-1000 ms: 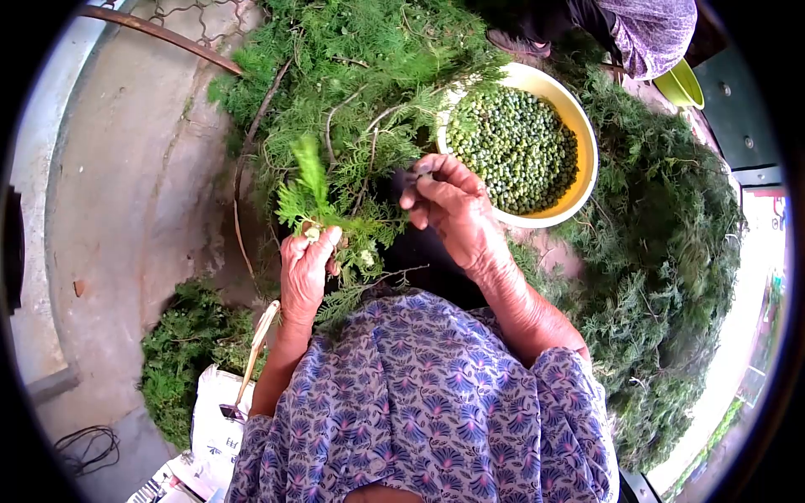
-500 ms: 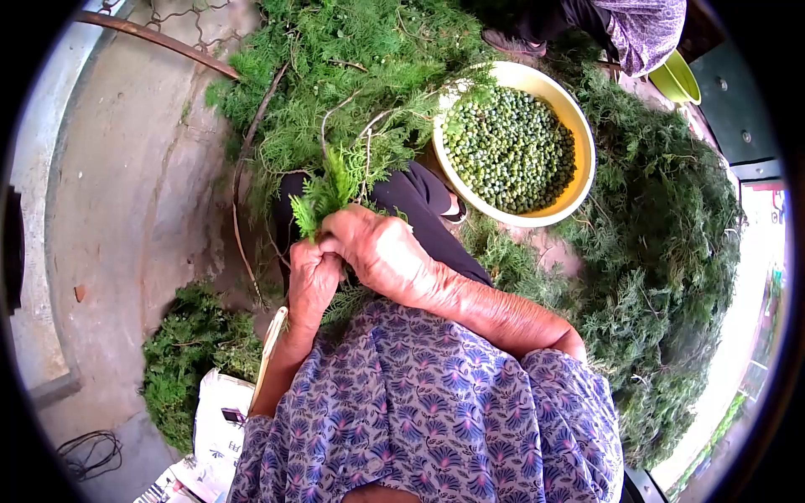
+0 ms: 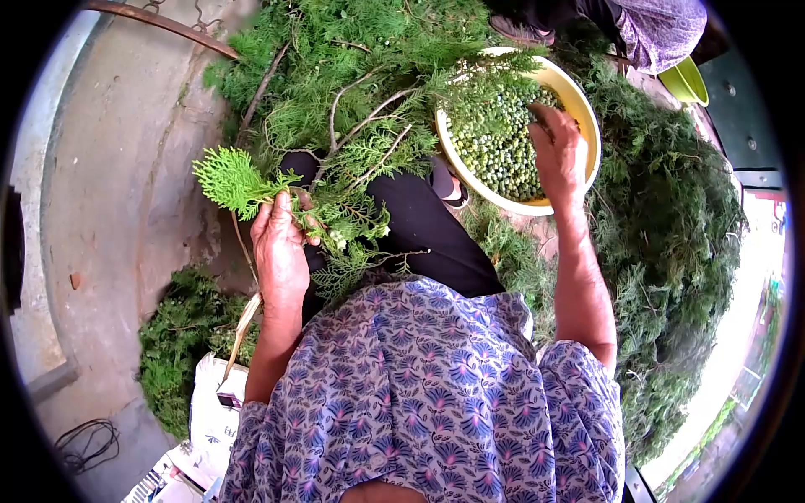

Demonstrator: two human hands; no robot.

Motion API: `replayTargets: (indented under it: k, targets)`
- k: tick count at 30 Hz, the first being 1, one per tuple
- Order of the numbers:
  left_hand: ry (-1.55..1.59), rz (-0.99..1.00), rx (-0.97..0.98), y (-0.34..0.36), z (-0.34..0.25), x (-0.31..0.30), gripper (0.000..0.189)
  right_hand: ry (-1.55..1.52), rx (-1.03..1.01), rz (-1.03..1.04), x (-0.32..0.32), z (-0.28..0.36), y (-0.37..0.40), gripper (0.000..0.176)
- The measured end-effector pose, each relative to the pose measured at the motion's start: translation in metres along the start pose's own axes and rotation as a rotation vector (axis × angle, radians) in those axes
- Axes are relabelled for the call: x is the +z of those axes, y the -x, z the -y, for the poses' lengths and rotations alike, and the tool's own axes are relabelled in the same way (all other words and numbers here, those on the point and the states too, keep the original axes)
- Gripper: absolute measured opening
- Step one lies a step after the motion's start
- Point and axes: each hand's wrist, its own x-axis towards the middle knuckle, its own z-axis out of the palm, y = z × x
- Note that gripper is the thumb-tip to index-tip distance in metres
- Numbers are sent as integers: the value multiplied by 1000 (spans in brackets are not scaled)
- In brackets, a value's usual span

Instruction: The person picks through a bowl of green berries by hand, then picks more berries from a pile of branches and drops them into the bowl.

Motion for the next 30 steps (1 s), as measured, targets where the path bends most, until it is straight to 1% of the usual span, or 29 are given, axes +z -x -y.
replayTargets:
  k: [1,2,4,6,8,9,10,12,14,16,18,19,20,21,22,23,24,25,26,27,28,29,30]
  targets:
    - [-5,17,8,0,0,1,22,-323,270,112,0,12,4,21]
    - [-9,19,11,0,-1,1,22,-275,114,51,3,21,5,19]
    - [-59,-3,8,1,-1,2,22,-83,59,-178,4,23,-2,15]
    - [-56,-4,9,3,-1,1,22,83,108,-178,6,-15,-11,13]
    - [-40,-35,11,5,0,3,22,197,78,-55,4,-31,-15,18]
    - [-50,-26,10,5,0,3,23,275,-31,-87,10,-35,-14,22]
    - [-47,-23,13,4,1,3,23,352,-136,-112,15,-20,-10,26]
    - [-51,7,40,6,2,1,23,-126,-31,135,28,28,-2,36]
    - [-46,4,37,7,1,1,23,-28,-460,378,29,93,-1,42]
    - [-60,14,44,9,-2,1,22,-163,-560,377,46,115,15,43]
    - [-97,9,62,10,-6,-2,23,-161,-544,531,58,110,18,40]
    - [-131,34,94,12,-8,-3,24,-174,-495,598,54,108,16,35]
    - [-163,56,122,16,-10,-4,28,-212,-528,577,50,107,13,27]
    - [-17,67,106,19,-14,-8,46,-316,-459,530,46,104,13,21]
    - [-12,70,117,22,-22,-9,46,-416,-391,475,43,101,12,15]
    - [-118,26,130,28,-32,-8,49,-516,-305,449,39,101,10,13]
    - [-225,-21,140,35,-38,-10,52,-460,-206,546,28,103,6,12]
    - [-256,-10,129,41,-42,-15,56,-497,-197,523,23,106,4,11]
    - [-290,20,99,48,-47,-19,48,-534,-193,495,19,109,1,11]
    - [-357,83,30,55,-49,-25,42,-532,-204,486,16,115,0,11]
    - [-427,144,-39,62,-48,-31,36,-667,-13,488,14,123,1,12]
    - [-502,210,-29,66,-42,-34,30,-801,182,485,12,130,2,15]
    - [-578,274,-18,68,-31,-38,25,-882,326,597,9,133,1,20]
